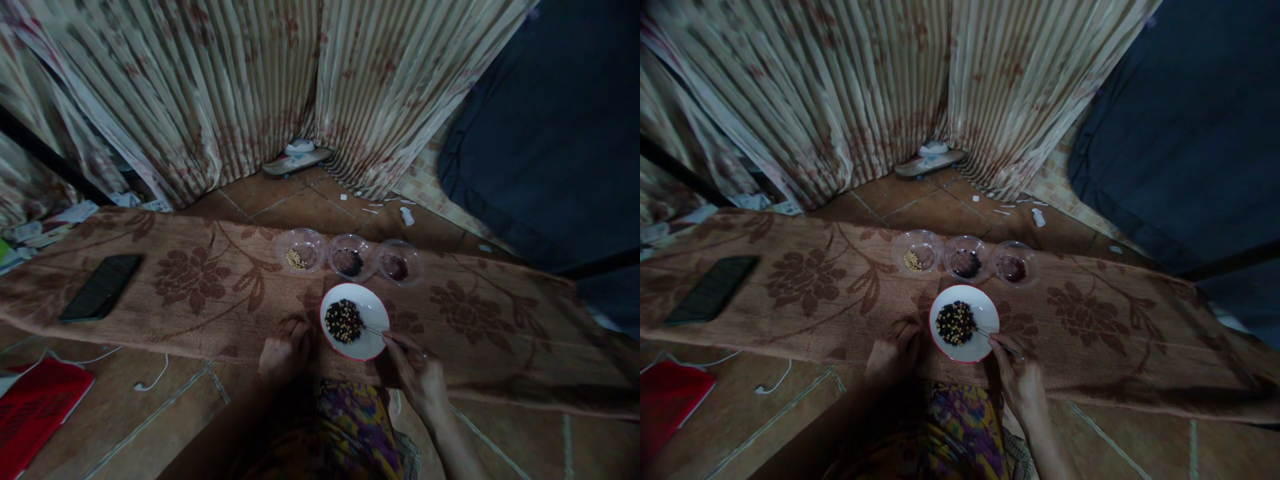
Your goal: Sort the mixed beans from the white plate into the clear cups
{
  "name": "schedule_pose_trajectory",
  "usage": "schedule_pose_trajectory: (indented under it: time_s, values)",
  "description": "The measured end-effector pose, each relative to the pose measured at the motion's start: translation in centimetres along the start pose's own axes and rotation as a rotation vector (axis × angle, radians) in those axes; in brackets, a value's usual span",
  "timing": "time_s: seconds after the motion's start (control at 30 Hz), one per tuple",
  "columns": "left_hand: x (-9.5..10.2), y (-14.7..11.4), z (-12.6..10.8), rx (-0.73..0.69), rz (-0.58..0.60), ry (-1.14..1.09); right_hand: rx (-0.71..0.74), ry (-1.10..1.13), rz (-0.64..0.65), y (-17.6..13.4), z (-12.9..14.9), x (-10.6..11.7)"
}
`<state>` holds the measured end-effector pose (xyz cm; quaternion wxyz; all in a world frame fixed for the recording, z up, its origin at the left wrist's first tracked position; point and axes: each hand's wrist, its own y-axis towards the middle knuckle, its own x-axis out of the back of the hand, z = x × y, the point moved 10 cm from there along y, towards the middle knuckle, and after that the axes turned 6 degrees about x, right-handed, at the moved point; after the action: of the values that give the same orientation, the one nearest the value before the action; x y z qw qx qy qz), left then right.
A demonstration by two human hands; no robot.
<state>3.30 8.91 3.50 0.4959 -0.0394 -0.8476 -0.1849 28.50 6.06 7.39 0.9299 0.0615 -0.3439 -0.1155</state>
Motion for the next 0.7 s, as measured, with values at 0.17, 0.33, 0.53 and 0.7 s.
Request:
schedule_pose_trajectory:
  time_s: [0.17,0.33,0.53,0.7]
  values:
    - [0.2,0.0,0.0,0.005,-0.014,0.009,-0.011,0.034,-0.019,-0.1,-0.1,0.7]
    - [0.0,0.0,0.2,-0.017,-0.026,-0.012,0.086,0.001,-0.223,2.7,1.2,4.4]
    - [0.1,-0.1,0.3,-0.033,-0.062,0.002,0.146,0.098,-0.527,8.9,0.1,8.6]
    - [-0.1,-0.2,0.3,-0.042,-0.054,0.012,0.1,0.15,-0.551,9.9,-1.5,8.3]
